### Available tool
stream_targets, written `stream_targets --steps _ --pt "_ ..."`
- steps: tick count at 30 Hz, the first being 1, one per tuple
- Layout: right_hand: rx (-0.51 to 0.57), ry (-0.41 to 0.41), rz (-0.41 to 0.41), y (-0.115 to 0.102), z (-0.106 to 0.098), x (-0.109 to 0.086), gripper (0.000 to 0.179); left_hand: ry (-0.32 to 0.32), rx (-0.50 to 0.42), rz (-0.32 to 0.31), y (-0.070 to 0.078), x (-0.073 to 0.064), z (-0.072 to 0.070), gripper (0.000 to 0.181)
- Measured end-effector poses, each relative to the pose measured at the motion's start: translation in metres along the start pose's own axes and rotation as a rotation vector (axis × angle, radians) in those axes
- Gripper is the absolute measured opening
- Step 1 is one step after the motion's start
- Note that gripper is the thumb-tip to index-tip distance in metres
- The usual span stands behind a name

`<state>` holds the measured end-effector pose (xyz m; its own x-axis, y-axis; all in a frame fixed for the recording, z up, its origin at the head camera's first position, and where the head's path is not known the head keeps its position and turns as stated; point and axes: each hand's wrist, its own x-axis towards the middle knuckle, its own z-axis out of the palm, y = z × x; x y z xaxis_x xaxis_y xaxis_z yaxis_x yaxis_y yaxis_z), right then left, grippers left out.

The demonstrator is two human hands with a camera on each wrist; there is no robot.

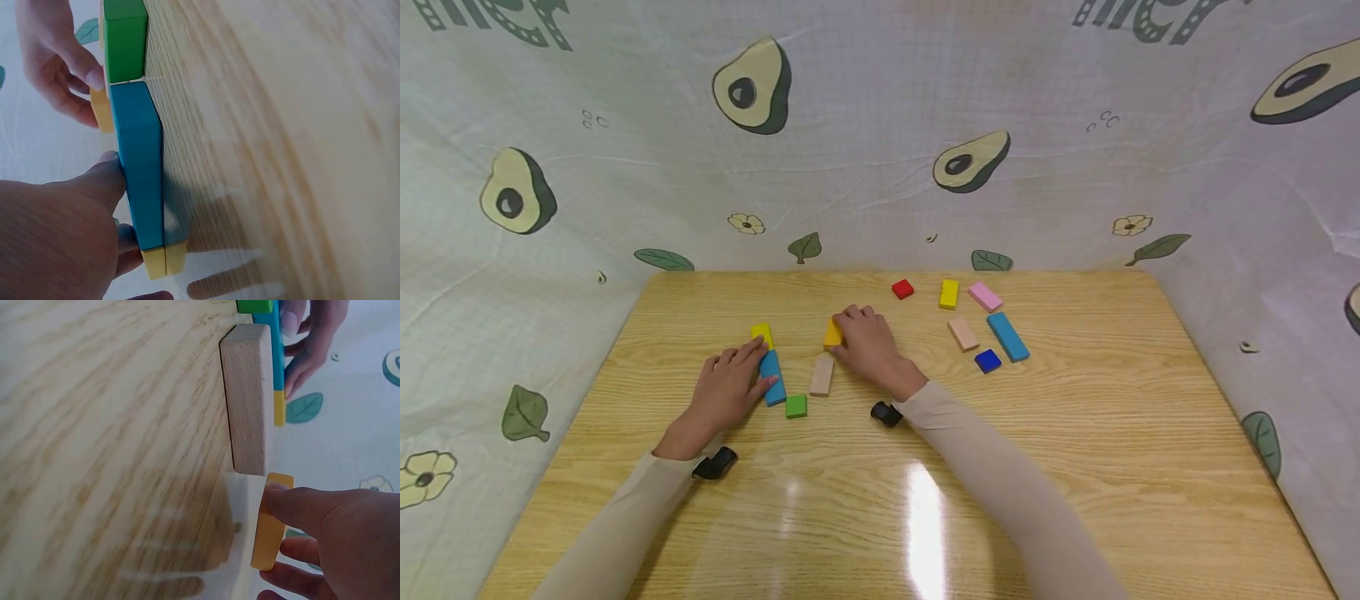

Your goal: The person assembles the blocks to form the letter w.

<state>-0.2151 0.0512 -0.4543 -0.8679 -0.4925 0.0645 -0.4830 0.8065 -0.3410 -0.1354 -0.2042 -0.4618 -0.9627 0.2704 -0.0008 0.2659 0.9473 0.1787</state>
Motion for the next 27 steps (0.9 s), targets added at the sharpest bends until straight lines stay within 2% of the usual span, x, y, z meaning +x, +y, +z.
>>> stream_targets --steps 27 --pt "-0.029 -0.036 -0.016 -0.0030 0.0042 0.0009 0.052 0.015 -0.004 0.007 0.0014 0.0000 -0.0004 0.065"
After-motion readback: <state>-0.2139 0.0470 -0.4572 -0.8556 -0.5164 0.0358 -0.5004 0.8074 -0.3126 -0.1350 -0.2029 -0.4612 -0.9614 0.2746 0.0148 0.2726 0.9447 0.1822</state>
